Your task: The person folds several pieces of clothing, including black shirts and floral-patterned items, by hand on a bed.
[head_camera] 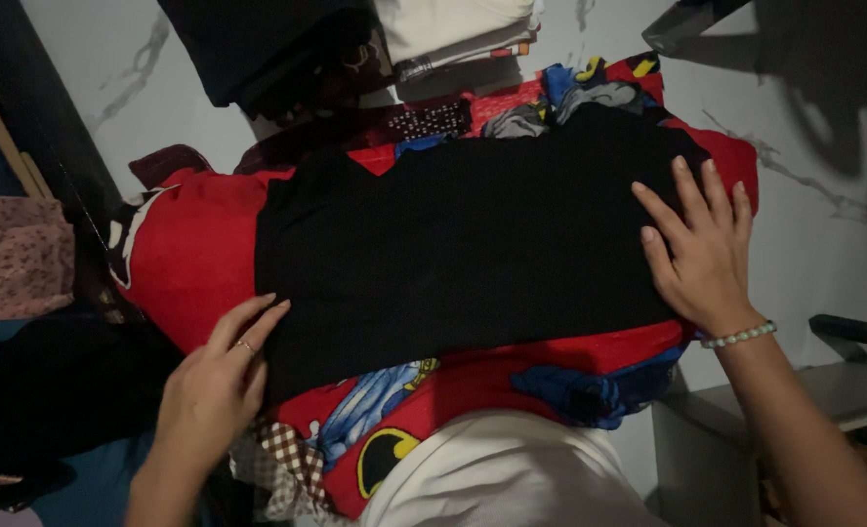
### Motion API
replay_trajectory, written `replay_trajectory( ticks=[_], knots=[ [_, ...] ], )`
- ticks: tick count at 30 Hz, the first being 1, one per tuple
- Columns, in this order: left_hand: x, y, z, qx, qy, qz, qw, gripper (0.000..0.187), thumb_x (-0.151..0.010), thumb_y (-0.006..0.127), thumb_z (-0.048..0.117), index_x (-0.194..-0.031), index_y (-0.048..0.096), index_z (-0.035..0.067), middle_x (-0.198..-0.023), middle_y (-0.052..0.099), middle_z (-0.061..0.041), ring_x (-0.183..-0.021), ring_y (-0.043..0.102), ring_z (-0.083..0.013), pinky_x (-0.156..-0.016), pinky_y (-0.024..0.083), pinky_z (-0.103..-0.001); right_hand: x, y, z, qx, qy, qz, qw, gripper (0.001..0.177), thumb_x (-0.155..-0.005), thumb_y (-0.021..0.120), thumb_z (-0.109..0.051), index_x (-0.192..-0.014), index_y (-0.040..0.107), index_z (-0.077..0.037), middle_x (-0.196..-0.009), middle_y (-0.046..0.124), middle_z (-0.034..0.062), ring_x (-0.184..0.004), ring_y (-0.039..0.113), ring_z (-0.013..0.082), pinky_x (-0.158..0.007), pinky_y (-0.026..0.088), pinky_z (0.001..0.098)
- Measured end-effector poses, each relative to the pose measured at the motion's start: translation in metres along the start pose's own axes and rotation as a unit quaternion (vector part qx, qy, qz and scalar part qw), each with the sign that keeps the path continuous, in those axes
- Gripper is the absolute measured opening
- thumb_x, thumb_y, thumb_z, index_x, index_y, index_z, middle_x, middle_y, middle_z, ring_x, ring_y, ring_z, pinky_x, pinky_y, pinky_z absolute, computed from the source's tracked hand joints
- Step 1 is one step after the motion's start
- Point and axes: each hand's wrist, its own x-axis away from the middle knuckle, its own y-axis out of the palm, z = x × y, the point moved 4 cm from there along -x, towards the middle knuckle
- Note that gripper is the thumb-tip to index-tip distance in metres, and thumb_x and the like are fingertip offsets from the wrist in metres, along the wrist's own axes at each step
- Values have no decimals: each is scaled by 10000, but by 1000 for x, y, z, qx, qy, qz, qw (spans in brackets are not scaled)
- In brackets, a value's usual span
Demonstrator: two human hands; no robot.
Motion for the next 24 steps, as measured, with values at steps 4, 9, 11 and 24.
replay_trajectory(
  ticks=[4,9,11,24],
  knots=[
    [1,-23,23,-67,81,92,990,642,-761,737,136,-1374,616,283,-1404,565,-19,-1133,609,-247,-977,446,-457,-16,-13,-14,45,6,-21,999,506,-1006,527,-361,-1495,563,-236,-1675,323,205,-1567,210,424,-1224,63,652],
    [-24,1,68,-60,226,199,952,599,-897,680,228,-1481,546,225,-1516,535,-42,-1464,469,-270,-1229,253,-602,-38,-3,-31,21,-72,-20,997,520,-1047,479,-393,-1543,520,-240,-1685,347,191,-1574,274,390,-1266,116,630],
    [-42,14,72,-105,228,208,945,588,-900,654,337,-1472,550,253,-1523,513,-71,-1435,438,-295,-1186,222,-618,-48,10,-30,54,-102,-44,992,530,-1046,469,-409,-1545,525,-241,-1650,387,194,-1533,311,392,-1242,162,607],
    [-149,-1,1,-45,-75,128,988,572,-1059,490,532,-1301,671,46,-1260,678,-184,-1202,621,-352,-1088,374,-563,-156,66,39,41,-72,-152,985,445,-1025,532,-357,-1400,609,-132,-1454,547,158,-1373,463,314,-1117,316,557]
  ],
)
